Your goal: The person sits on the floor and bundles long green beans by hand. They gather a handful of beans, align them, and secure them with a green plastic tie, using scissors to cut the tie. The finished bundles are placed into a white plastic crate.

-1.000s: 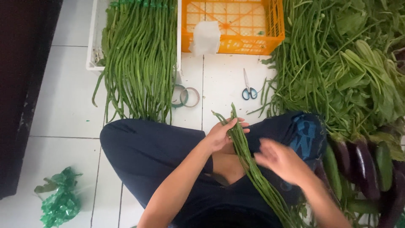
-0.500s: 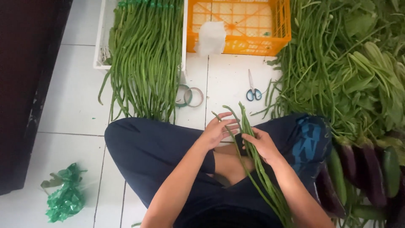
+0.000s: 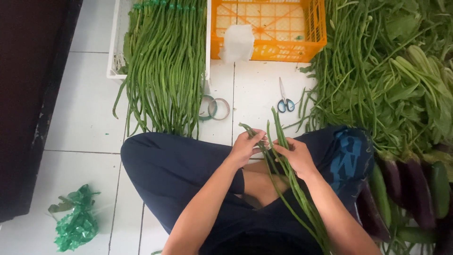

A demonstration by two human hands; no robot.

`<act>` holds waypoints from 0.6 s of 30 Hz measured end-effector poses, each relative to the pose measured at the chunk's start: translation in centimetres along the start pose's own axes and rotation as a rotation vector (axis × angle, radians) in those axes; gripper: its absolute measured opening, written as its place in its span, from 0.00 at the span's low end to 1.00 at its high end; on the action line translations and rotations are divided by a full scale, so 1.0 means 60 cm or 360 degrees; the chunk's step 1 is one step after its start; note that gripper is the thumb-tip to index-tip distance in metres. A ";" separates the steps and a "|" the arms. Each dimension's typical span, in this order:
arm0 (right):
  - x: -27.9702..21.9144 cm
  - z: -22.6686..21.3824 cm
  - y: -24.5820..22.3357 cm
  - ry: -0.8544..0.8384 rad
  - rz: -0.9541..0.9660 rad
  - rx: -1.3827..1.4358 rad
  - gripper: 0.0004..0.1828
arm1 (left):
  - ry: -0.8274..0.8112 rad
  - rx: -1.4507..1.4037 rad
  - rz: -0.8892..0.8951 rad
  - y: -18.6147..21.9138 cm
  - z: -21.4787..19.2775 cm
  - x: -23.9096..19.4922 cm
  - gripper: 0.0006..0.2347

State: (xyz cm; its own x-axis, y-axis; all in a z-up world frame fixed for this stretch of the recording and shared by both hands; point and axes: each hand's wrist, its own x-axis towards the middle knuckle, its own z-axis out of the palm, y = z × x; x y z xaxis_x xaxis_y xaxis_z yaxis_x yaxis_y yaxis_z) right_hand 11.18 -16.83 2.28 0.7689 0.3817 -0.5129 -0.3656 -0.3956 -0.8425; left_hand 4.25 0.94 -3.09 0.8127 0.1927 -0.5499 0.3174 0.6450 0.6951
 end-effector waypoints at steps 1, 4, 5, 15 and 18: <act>0.001 -0.002 -0.002 0.0000 -0.0016 -0.0013 0.13 | -0.0011 -0.0002 -0.0004 0.003 0.002 -0.002 0.10; 0.005 -0.007 0.000 0.0024 -0.0036 -0.0007 0.13 | -0.0017 -0.0049 -0.0001 0.008 0.007 -0.008 0.12; 0.007 -0.008 0.001 0.0045 -0.0035 0.0016 0.14 | -0.0009 -0.0092 0.0003 0.009 0.008 -0.010 0.14; -0.013 0.014 -0.041 0.0061 -0.0143 -0.0049 0.11 | -0.0005 -0.0168 0.0173 0.013 0.005 -0.007 0.12; -0.012 0.027 -0.049 0.0035 -0.0209 -0.0049 0.11 | -0.0044 -0.0259 0.0169 0.027 0.017 -0.022 0.16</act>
State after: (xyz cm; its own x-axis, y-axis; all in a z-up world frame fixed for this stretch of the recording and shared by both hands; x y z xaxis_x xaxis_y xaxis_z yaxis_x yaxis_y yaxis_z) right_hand 10.88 -14.58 4.87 0.8204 0.4136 -0.3948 -0.2453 -0.3692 -0.8964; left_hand 4.19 0.96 -0.75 0.8514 0.2470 -0.4627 0.1476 0.7337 0.6633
